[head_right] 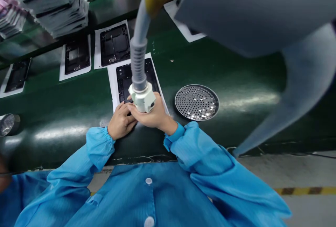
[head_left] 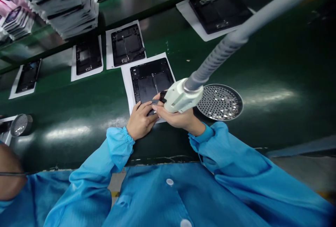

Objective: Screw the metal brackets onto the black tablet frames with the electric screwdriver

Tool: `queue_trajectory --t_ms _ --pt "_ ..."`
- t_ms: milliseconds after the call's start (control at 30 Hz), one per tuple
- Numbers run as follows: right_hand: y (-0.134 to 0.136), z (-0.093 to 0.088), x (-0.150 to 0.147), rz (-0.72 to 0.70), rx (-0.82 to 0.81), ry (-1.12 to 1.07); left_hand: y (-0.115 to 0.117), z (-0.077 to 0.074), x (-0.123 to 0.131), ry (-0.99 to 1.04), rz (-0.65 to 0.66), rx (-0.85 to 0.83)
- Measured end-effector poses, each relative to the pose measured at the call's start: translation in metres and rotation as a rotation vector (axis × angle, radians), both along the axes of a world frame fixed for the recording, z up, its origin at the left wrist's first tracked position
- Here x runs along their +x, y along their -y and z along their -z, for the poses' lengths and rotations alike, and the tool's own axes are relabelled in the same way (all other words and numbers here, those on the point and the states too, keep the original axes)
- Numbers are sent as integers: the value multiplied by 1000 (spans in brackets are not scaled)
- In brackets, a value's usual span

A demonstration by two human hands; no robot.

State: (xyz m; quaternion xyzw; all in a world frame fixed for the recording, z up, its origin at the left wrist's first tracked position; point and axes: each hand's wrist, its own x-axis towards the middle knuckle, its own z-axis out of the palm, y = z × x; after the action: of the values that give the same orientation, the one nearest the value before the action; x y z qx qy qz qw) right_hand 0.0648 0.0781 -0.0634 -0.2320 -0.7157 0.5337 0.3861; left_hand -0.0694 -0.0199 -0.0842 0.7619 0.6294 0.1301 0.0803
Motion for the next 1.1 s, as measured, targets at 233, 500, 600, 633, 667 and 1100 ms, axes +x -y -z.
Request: queue_trajectory --t_ms 233,500,600,633,667,1100 --pt "-1 -11 4 30 -149 -97 2 6 -3 10 -17 105" --pt "-59 -25 51 401 -77 -255 -5 8 3 -31 -71 123" --pt "-69 -17 56 430 -49 -234 -6 9 5 -49 -73 138" --pt "-69 -15 56 424 -55 -226 -5 9 5 -55 -68 142" --pt "-69 -14 55 416 -62 -222 -4 9 4 -59 -62 143" --pt "-69 -8 51 407 -101 -166 -1 8 2 -77 -46 169"
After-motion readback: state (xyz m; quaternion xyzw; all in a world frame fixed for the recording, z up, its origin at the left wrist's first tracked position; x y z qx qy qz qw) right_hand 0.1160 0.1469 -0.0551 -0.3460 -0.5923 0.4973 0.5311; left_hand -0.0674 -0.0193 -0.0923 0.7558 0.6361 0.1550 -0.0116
